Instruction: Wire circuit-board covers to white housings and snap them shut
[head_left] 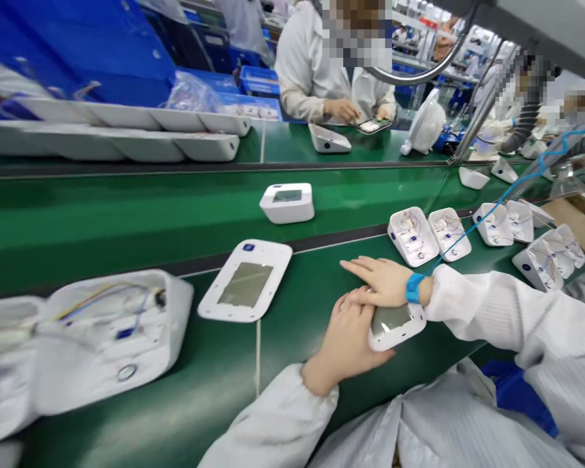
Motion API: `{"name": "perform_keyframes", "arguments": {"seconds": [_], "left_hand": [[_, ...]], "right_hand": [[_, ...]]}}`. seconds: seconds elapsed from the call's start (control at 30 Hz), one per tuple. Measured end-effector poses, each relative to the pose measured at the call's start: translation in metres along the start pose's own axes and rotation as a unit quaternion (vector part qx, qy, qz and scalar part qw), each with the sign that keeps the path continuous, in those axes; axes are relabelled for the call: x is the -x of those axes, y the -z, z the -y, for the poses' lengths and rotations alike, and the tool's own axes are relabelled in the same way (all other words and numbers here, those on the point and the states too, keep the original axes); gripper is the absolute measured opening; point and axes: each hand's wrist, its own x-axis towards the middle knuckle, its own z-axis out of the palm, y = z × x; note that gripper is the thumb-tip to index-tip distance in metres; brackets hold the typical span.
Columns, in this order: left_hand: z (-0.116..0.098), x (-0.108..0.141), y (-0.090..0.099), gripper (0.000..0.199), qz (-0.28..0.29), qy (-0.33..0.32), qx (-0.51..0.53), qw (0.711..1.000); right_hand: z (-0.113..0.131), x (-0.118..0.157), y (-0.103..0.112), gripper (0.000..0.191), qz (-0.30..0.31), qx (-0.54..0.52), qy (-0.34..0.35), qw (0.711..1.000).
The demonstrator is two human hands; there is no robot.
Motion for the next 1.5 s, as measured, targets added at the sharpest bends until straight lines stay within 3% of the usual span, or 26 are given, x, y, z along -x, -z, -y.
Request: {"name": "perform_keyframes", "arguments": {"seconds": [0.13, 0.23, 0.3, 0.43, 0.53, 0.6, 0.73, 0.83, 0.93, 1.03, 1.13, 1.23, 1.3, 1.4, 1.5], "left_hand": [[-0.003, -0.004, 0.006, 0.103, 0.015, 0.006, 0.028, 0.999], [-0.003, -0.002, 0.008, 0.112, -0.016, -0.003, 0.022, 1.0], [0.0, 0.002, 0.008, 0.105, -0.062, -0.041, -0.005, 0.997], [0.011, 0.011, 0.007, 0.076, -0.168, -0.114, -0.062, 0.977], [0.018, 0.013, 0.01, 0.076, -0.244, -0.123, -0.03, 0.961], [0.024, 0.012, 0.016, 0.087, -0.292, -0.086, 0.053, 0.951], [0.037, 0.01, 0.029, 0.065, -0.274, 0.045, 0.278, 0.92], [0.045, 0.007, 0.032, 0.055, -0.271, 0.11, 0.335, 0.896], [0.053, 0.0, 0.03, 0.051, -0.312, 0.157, 0.357, 0.866], [0.062, -0.008, 0.03, 0.052, -0.371, 0.166, 0.375, 0.833], [0.074, -0.011, 0.035, 0.052, -0.372, 0.146, 0.303, 0.865], [0.087, -0.008, 0.043, 0.04, -0.347, 0.151, 0.136, 0.916], [0.097, -0.004, 0.049, 0.04, -0.319, 0.187, 0.027, 0.929], [0.108, 0.002, 0.056, 0.06, -0.26, 0.314, -0.087, 0.909], [0.114, 0.005, 0.059, 0.081, -0.206, 0.418, -0.128, 0.875]], "right_hand": [[-0.012, -0.004, -0.006, 0.065, -0.026, -0.094, -0.043, 0.994], [-0.023, 0.002, -0.004, 0.047, -0.123, -0.279, -0.098, 0.947], [-0.026, 0.018, 0.001, 0.045, -0.16, -0.349, -0.11, 0.917], [-0.017, 0.064, 0.012, 0.055, -0.112, -0.284, -0.064, 0.95], [-0.006, 0.082, 0.013, 0.056, -0.187, -0.18, -0.015, 0.966], [-0.003, 0.081, 0.01, 0.055, -0.233, -0.127, 0.03, 0.964], [-0.01, 0.063, -0.001, 0.056, -0.244, -0.118, 0.066, 0.96], [-0.019, 0.044, -0.012, 0.057, -0.24, -0.169, 0.046, 0.955], [-0.029, 0.02, -0.016, 0.056, -0.231, -0.243, -0.006, 0.942], [-0.044, -0.021, -0.004, 0.052, -0.259, -0.3, -0.125, 0.91], [-0.062, -0.077, 0.018, 0.053, -0.269, -0.325, -0.286, 0.86], [-0.075, -0.127, 0.034, 0.055, -0.25, -0.321, -0.321, 0.855], [-0.08, -0.145, 0.039, 0.053, -0.242, -0.3, -0.321, 0.865], [-0.084, -0.141, 0.045, 0.039, -0.218, -0.244, -0.308, 0.893], [-0.096, -0.11, 0.064, 0.032, -0.215, -0.139, -0.282, 0.925]]}}
